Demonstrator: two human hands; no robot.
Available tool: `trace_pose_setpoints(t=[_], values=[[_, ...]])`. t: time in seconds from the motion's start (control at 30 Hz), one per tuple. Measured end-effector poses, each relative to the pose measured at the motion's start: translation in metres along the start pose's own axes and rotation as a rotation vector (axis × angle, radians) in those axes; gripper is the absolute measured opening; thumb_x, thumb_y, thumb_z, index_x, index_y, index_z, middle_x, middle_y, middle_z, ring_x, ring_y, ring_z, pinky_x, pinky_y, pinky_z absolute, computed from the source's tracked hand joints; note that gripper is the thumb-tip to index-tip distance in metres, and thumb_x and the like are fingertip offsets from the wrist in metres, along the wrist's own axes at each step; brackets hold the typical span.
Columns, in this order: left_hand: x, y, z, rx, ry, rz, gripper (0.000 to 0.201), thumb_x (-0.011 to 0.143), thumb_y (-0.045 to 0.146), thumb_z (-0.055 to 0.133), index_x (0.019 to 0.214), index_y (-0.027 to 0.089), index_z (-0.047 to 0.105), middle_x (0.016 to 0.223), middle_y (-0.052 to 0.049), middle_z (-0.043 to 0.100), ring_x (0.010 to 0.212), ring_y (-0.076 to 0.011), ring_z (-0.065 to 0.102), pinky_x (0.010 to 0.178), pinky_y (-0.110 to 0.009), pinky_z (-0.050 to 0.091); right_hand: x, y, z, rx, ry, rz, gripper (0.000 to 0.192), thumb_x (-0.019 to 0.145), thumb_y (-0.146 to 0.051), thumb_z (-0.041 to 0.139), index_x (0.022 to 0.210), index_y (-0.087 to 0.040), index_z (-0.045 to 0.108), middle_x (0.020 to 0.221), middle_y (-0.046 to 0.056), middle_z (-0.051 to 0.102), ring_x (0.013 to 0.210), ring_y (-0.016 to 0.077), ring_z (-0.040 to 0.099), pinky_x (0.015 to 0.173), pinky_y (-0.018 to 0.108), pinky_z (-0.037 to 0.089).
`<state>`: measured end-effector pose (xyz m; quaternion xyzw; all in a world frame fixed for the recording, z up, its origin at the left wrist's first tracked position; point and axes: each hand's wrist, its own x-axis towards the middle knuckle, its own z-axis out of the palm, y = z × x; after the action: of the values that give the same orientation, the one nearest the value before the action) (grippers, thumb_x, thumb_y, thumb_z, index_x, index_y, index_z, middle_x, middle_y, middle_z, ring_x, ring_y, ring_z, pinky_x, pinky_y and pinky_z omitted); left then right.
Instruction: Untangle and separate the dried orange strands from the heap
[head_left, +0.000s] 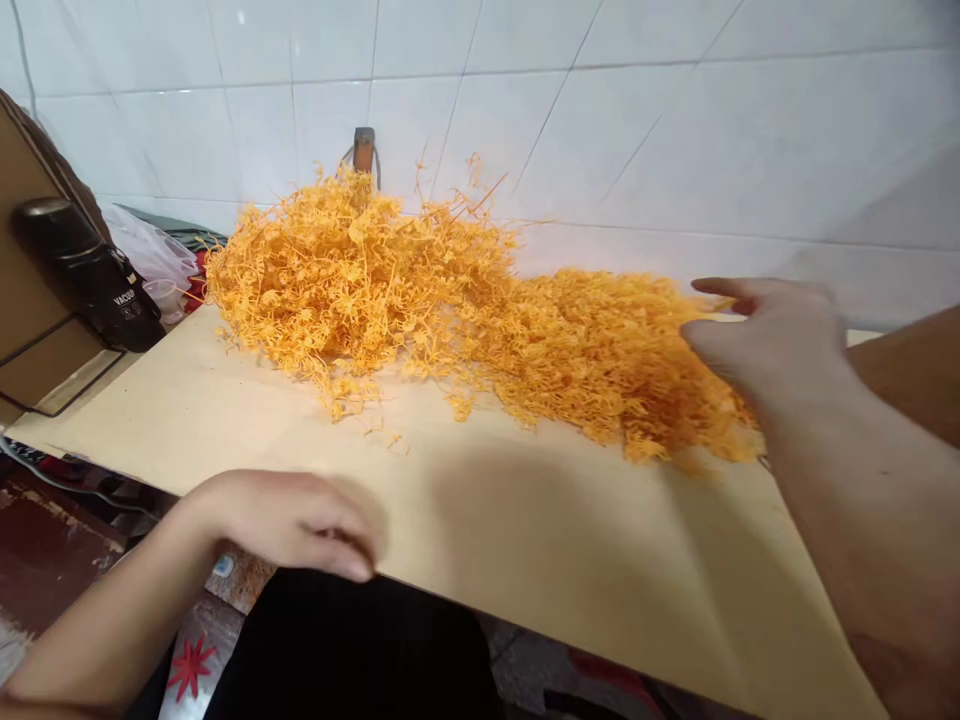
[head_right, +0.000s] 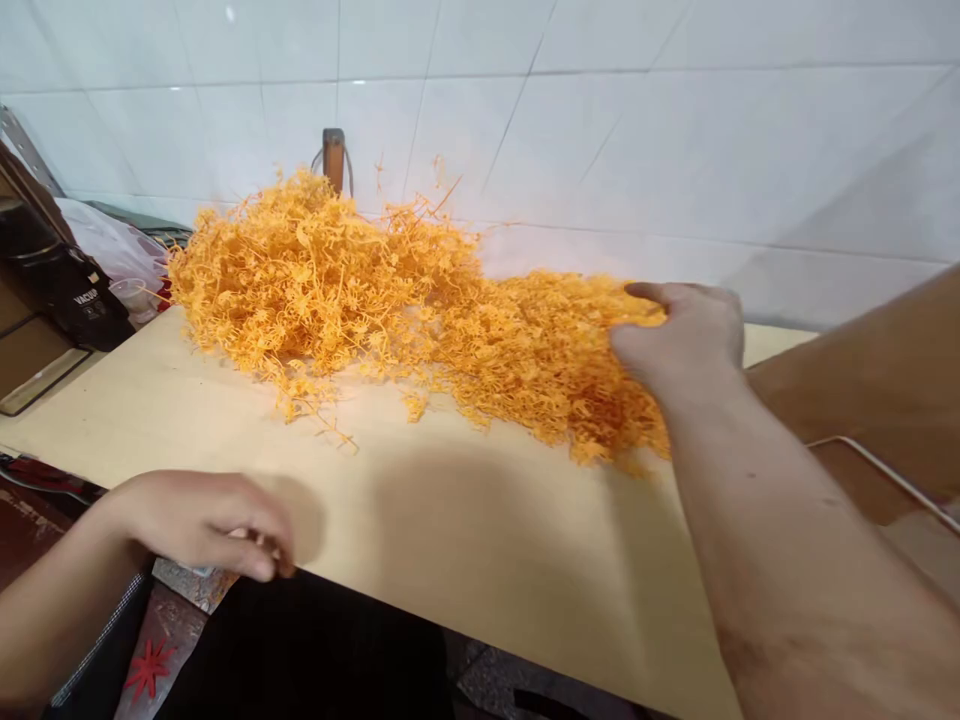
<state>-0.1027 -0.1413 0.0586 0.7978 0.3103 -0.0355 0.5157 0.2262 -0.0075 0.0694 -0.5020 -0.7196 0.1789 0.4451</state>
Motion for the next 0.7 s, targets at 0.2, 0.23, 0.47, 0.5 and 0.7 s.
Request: trace_pose_setpoints(t=[0.2, 0.23, 0.47, 0.5, 0.7], values=[[0.115, -0.002, -0.016, -0.282, -0.068, 0.065, 0.018, 0.084, 0.021, 0.044, 0.079, 0.014, 0.06, 0.077, -0.001, 0.062, 0.063, -0.0054, 0.053, 0.061, -0.018, 0.043, -0.015, -0.023, 0.054, -0.238, -0.04, -0.113, 0.015, 0.076, -0.031, 0.053, 0.079, -0.019, 0.062, 0.073, 0.008, 0.06, 0.077, 0.0214, 0.057, 0.069, 0.036, 0.046], [0.13, -0.007, -0.013, -0.351, -0.043, 0.037, 0.018, 0.084, 0.02, 0.044, 0.077, 0.014, 0.058, 0.076, 0.0, 0.061, 0.061, -0.0045, 0.053, 0.06, -0.017, 0.043, -0.016, -0.023, 0.061, -0.295, -0.053, -0.13, 0.015, 0.077, -0.029, 0.052, 0.078, -0.018, 0.062, 0.075, 0.009, 0.061, 0.079, 0.0224, 0.057, 0.071, 0.037, 0.046], [0.156, -0.025, -0.002, -0.47, 0.162, 0.0, 0.012, 0.083, 0.021, 0.047, 0.079, 0.013, 0.054, 0.068, 0.002, 0.054, 0.052, -0.0029, 0.05, 0.054, -0.018, 0.045, -0.011, -0.023, 0.133, -0.563, -0.255, -0.259, 0.029, 0.08, -0.034, 0.049, 0.092, -0.011, 0.06, 0.094, 0.018, 0.059, 0.093, 0.0293, 0.052, 0.081, 0.042, 0.041], [0.156, -0.025, -0.003, -0.494, 0.168, -0.003, 0.012, 0.084, 0.02, 0.046, 0.079, 0.012, 0.054, 0.067, 0.002, 0.054, 0.051, -0.0029, 0.05, 0.053, -0.018, 0.046, -0.009, -0.023, 0.144, -0.581, -0.266, -0.219, 0.03, 0.079, -0.036, 0.05, 0.092, -0.01, 0.059, 0.094, 0.018, 0.059, 0.091, 0.0286, 0.052, 0.078, 0.04, 0.042], [0.159, -0.031, -0.007, -0.582, 0.153, 0.015, 0.01, 0.081, 0.015, 0.049, 0.078, 0.011, 0.057, 0.065, 0.001, 0.056, 0.051, -0.0039, 0.05, 0.054, -0.02, 0.046, -0.005, -0.022, 0.167, -0.593, -0.386, -0.154, 0.017, 0.079, -0.031, 0.047, 0.073, -0.016, 0.051, 0.081, 0.011, 0.055, 0.073, 0.0189, 0.05, 0.065, 0.031, 0.038]])
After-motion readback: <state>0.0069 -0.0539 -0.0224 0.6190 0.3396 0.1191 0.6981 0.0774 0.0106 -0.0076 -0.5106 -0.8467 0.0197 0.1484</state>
